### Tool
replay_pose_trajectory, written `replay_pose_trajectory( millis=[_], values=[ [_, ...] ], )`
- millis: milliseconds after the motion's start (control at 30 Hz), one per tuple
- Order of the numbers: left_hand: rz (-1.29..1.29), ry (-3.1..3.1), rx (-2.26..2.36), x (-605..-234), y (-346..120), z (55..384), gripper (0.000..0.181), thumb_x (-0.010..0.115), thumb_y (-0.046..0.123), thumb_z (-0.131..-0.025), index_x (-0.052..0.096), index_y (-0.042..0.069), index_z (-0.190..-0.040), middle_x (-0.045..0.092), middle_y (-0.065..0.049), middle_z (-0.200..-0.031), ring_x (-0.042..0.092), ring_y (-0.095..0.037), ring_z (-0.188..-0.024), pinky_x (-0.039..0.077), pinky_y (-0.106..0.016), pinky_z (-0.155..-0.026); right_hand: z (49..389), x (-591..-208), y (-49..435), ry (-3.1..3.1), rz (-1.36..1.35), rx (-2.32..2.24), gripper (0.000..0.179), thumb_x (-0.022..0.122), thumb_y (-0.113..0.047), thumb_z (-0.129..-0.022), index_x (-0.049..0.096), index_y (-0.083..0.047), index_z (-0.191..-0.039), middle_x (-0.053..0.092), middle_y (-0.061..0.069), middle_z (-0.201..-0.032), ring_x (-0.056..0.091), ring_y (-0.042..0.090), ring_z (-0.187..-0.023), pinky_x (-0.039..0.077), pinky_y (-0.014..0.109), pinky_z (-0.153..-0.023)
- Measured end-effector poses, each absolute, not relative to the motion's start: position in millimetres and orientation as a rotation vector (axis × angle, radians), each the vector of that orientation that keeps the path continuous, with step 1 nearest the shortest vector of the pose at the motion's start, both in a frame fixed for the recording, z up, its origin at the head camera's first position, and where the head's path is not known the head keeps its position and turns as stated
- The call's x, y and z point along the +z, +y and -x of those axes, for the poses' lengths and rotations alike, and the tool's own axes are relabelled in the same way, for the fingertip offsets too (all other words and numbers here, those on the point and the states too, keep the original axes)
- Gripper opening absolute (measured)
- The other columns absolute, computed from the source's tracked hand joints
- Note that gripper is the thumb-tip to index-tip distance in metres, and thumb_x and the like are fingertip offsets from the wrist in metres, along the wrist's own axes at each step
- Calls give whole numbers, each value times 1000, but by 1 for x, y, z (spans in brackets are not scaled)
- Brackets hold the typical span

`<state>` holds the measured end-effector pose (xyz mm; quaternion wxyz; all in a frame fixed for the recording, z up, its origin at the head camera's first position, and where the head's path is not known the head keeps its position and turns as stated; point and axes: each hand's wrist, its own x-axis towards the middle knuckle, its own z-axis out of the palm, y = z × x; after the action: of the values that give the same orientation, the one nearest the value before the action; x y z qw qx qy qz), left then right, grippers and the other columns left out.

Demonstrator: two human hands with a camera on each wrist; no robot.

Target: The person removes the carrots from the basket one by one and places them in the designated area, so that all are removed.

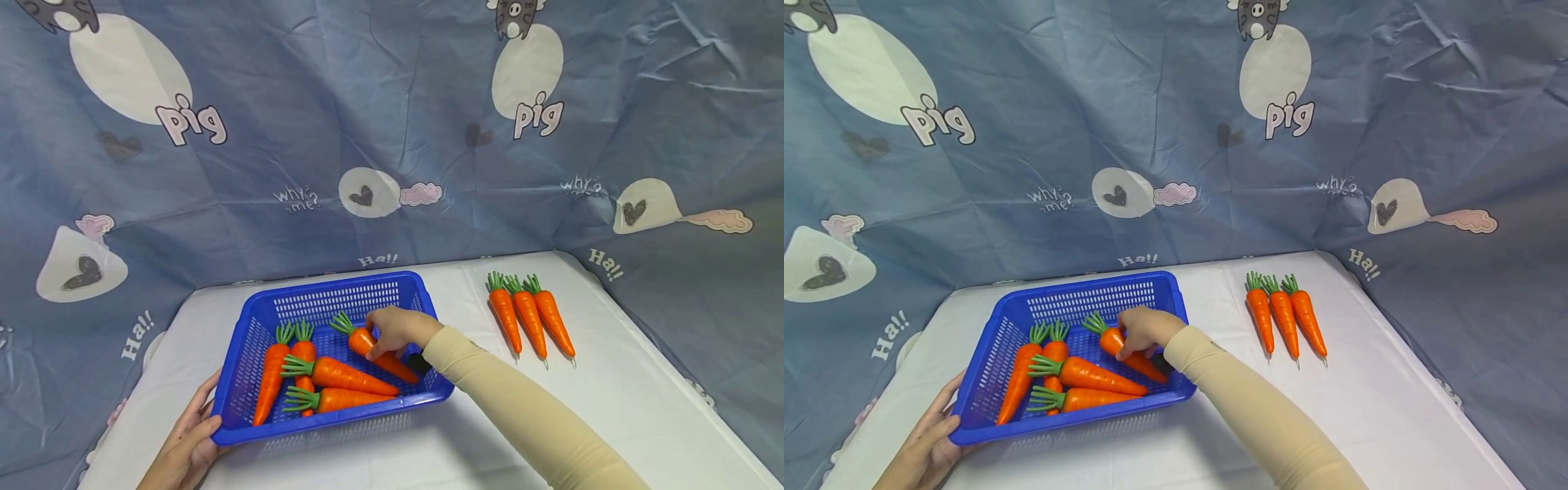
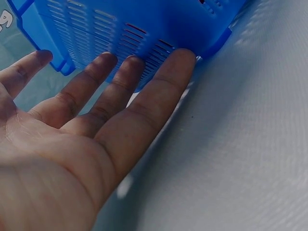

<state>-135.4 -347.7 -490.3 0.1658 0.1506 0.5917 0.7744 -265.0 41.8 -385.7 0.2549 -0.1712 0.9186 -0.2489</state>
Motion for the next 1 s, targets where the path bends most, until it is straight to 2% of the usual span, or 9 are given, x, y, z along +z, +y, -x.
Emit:
replay_pose_trajectory(
  millis=[133, 333, 500, 700, 1000],
  values=[
    [-425, 1677, 2205, -490, -348, 135, 59, 25, 10, -115, 23, 41, -165, 57, 19, -151, 64, -8, -133, 61, -36, -102, 266, -380, 45, 2490, 460, -699, 55, 87, -18, -92, 61, -2, -138, 60, 6, -104, 70, 18, -67, 64, 30, -63],
    [-480, 1653, 2204, -489, -349, 136, 61, 23, 8, -114, 22, 41, -166, 55, 18, -153, 63, -8, -135, 61, -37, -103, 267, -373, 52, 2491, 471, -737, 49, 86, -20, -92, 61, -3, -130, 61, 8, -105, 73, 22, -70, 65, 32, -66],
    [-536, 1631, 2200, -489, -349, 137, 63, 21, 7, -114, 21, 41, -167, 54, 17, -155, 62, -9, -138, 60, -38, -105, 267, -366, 58, 2489, 477, -779, 48, 86, -20, -92, 61, -3, -130, 62, 9, -106, 73, 21, -73, 66, 35, -70],
    [-449, 1681, 2199, -491, -348, 137, 60, 25, 10, -114, 22, 40, -166, 53, 20, -153, 63, -8, -135, 61, -38, -102, 269, -359, 65, 2488, 476, -820, 50, 86, -22, -93, 61, -4, -131, 64, 9, -98, 74, 21, -71, 67, 37, -73],
    [-356, 1718, 2187, -490, -347, 136, 58, 28, 13, -115, 20, 40, -166, 51, 23, -151, 64, -6, -132, 61, -38, -101, 273, -352, 76, 2475, 479, -896, 56, 87, -25, -92, 59, -3, -135, 66, 10, -96, 75, 22, -71, 67, 40, -74]
  ],
)
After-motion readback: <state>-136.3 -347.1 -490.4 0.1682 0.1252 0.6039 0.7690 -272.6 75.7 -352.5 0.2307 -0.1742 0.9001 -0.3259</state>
